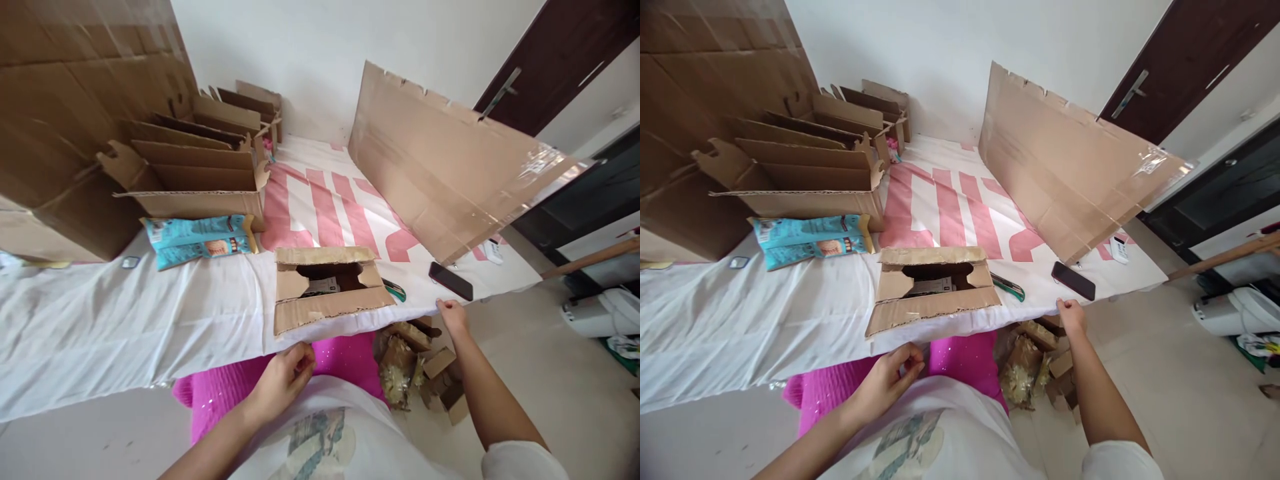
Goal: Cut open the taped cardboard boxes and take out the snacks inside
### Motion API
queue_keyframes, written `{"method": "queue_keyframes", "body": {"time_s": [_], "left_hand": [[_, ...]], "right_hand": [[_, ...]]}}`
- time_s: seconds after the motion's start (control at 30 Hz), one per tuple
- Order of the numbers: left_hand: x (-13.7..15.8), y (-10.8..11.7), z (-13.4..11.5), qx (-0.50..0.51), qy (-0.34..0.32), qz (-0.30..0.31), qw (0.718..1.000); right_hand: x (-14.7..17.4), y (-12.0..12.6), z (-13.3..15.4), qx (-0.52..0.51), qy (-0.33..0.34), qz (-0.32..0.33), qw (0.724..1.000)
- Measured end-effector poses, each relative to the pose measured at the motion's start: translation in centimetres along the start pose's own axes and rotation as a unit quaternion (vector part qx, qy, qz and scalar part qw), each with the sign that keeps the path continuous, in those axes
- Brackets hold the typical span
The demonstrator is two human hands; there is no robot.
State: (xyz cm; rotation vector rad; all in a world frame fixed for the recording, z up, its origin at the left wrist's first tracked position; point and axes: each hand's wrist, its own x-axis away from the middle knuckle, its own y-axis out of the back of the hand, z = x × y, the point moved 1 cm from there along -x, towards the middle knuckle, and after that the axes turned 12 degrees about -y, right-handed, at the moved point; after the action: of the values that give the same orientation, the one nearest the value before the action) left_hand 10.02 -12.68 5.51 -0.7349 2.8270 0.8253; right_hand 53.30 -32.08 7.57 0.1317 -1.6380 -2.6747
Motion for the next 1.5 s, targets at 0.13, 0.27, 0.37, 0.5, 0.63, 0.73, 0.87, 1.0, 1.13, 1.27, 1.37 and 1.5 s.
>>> {"method": "queue_keyframes", "body": {"time_s": [0.13,0.27,0.37,0.5,0.63,0.73,0.87,1.0,1.13,1.27,1.37,1.5], "left_hand": [[-0.1,0.9,-0.4,0.004,-0.005,-0.024,1.000],[0.0,2.6,-0.2,0.011,0.041,-0.112,0.993],[0.1,4.3,0.2,0.027,0.060,-0.227,0.972],[-0.4,6.9,0.3,0.010,0.035,-0.342,0.939],[-2.0,9.6,-1.5,-0.051,-0.058,-0.386,0.919],[-4.4,10.9,-3.7,-0.097,-0.128,-0.329,0.931],[-7.6,11.8,-5.9,-0.189,-0.191,-0.139,0.953],[-8.8,12.3,-5.9,-0.300,-0.156,-0.005,0.941],[-8.7,12.3,-5.0,-0.336,-0.142,-0.001,0.931],[-8.7,12.3,-4.7,-0.327,-0.145,-0.013,0.934],[-8.7,12.5,-4.7,-0.309,-0.160,-0.030,0.937],[-8.3,12.5,-4.4,-0.237,-0.176,-0.111,0.949]], "right_hand": [[-0.3,0.2,-0.6,0.008,0.018,-0.046,0.999],[1.3,-0.2,1.1,-0.041,0.138,-0.069,0.987],[3.3,-0.9,3.6,-0.112,0.284,-0.057,0.950],[6.8,-0.2,8.2,-0.197,0.405,-0.009,0.893],[10.3,3.3,13.9,-0.257,0.456,0.070,0.849],[13.2,5.8,18.2,-0.234,0.560,0.199,0.770],[16.7,6.6,22.4,-0.098,0.685,0.300,0.656],[18.1,5.5,24.0,0.055,0.711,0.270,0.647],[18.0,4.8,24.1,0.156,0.700,0.196,0.668],[17.6,5.1,24.2,0.158,0.698,0.116,0.689],[16.8,5.6,24.3,0.161,0.673,0.069,0.718],[14.7,5.7,24.1,0.178,0.610,0.047,0.771]]}}
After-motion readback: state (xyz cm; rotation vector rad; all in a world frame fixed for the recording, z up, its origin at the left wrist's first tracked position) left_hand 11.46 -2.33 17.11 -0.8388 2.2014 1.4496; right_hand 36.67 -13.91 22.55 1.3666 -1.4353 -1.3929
